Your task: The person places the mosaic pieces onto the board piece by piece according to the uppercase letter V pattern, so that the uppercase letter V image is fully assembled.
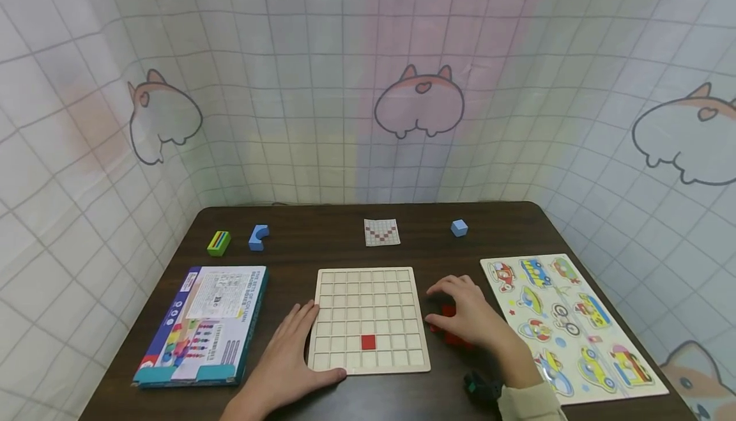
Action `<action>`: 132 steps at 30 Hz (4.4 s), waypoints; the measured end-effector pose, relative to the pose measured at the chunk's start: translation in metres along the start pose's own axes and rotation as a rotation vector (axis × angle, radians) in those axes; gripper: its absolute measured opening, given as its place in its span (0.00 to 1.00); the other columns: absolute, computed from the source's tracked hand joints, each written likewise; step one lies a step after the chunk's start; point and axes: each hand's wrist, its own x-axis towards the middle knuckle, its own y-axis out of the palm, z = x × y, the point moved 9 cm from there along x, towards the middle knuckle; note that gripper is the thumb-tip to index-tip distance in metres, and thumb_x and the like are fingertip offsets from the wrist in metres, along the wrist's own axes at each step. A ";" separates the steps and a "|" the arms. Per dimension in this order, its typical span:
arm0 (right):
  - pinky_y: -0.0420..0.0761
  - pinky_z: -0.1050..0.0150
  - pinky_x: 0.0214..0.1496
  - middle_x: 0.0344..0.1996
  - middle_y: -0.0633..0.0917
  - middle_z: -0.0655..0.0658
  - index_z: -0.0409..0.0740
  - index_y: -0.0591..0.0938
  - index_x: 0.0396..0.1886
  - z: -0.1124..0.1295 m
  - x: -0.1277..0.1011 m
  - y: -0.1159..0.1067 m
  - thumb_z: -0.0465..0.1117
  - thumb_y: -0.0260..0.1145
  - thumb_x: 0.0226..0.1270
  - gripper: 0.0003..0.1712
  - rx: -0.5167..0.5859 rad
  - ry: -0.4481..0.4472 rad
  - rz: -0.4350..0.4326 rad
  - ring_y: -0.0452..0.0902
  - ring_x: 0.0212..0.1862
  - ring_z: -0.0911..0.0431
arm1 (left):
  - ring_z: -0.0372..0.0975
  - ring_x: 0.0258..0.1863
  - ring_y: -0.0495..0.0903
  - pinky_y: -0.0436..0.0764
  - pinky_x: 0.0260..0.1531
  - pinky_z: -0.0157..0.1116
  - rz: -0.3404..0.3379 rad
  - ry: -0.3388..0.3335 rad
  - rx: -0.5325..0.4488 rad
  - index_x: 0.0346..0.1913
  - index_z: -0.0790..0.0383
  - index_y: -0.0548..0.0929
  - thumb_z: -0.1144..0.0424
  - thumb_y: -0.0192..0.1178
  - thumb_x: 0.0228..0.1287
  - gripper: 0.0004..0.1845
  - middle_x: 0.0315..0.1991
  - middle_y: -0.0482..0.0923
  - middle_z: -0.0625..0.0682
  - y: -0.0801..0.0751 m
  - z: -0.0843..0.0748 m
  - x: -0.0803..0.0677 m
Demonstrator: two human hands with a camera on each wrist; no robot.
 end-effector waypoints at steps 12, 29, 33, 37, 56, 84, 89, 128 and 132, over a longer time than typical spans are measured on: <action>0.73 0.45 0.64 0.56 0.89 0.57 0.60 0.91 0.52 -0.009 -0.007 -0.002 0.57 0.86 0.63 0.21 0.009 0.011 0.048 0.72 0.56 0.55 | 0.55 0.92 0.51 0.59 0.86 0.67 -0.003 0.022 -0.001 0.89 0.52 0.63 0.11 0.73 0.40 0.76 0.91 0.58 0.50 -0.001 -0.002 0.000; 0.74 0.49 0.58 0.59 0.88 0.54 0.62 0.94 0.48 -0.001 -0.018 -0.002 0.52 0.84 0.68 0.11 0.064 -0.095 0.123 0.72 0.57 0.55 | 0.56 0.92 0.52 0.59 0.86 0.67 -0.004 0.029 -0.001 0.89 0.53 0.63 0.11 0.73 0.41 0.76 0.90 0.58 0.51 -0.002 -0.003 -0.001; 0.71 0.49 0.59 0.54 0.88 0.57 0.64 0.93 0.44 -0.003 -0.014 0.002 0.50 0.84 0.68 0.08 0.045 -0.075 0.088 0.73 0.56 0.56 | 0.56 0.92 0.52 0.59 0.87 0.66 -0.002 0.027 -0.005 0.89 0.53 0.63 0.11 0.73 0.41 0.76 0.90 0.58 0.51 -0.003 -0.003 -0.001; 0.71 0.52 0.58 0.48 0.87 0.63 0.66 0.92 0.43 -0.004 -0.012 0.005 0.50 0.84 0.68 0.08 0.023 -0.054 0.049 0.72 0.52 0.60 | 0.56 0.91 0.53 0.60 0.86 0.67 -0.006 0.033 -0.003 0.88 0.53 0.64 0.11 0.73 0.41 0.76 0.90 0.59 0.51 -0.003 -0.003 -0.001; 0.70 0.55 0.57 0.43 0.89 0.68 0.66 0.92 0.48 0.016 -0.005 0.007 0.52 0.83 0.70 0.10 0.066 -0.051 -0.009 0.75 0.48 0.59 | 0.55 0.92 0.51 0.59 0.87 0.66 -0.001 0.011 -0.001 0.89 0.52 0.63 0.10 0.72 0.40 0.77 0.90 0.59 0.50 0.001 0.002 0.000; 0.72 0.55 0.56 0.41 0.90 0.62 0.58 0.92 0.45 0.074 0.017 0.028 0.47 0.82 0.70 0.07 0.060 -0.174 0.030 0.76 0.48 0.55 | 0.54 0.92 0.51 0.58 0.87 0.65 -0.002 0.018 0.001 0.89 0.52 0.62 0.11 0.73 0.40 0.76 0.91 0.58 0.50 0.001 0.003 0.000; 0.73 0.52 0.60 0.42 0.91 0.60 0.56 0.93 0.45 0.087 0.021 0.035 0.47 0.82 0.70 0.08 0.067 -0.202 0.044 0.76 0.50 0.57 | 0.54 0.92 0.50 0.58 0.87 0.65 0.004 0.017 -0.001 0.89 0.52 0.62 0.11 0.73 0.40 0.77 0.91 0.57 0.50 0.001 0.003 0.000; 0.81 0.56 0.61 0.43 0.91 0.59 0.57 0.95 0.45 0.139 0.042 0.087 0.50 0.81 0.70 0.08 0.002 -0.243 0.151 0.76 0.48 0.61 | 0.55 0.92 0.51 0.59 0.87 0.65 -0.003 0.048 -0.001 0.89 0.53 0.62 0.11 0.72 0.44 0.75 0.91 0.57 0.50 0.000 0.000 -0.001; 0.81 0.57 0.59 0.43 0.90 0.59 0.57 0.94 0.45 0.138 0.043 0.088 0.50 0.82 0.69 0.08 0.002 -0.230 0.152 0.75 0.48 0.62 | 0.55 0.92 0.51 0.59 0.87 0.66 -0.001 0.046 -0.005 0.89 0.53 0.62 0.11 0.72 0.43 0.75 0.91 0.57 0.50 0.000 0.000 0.000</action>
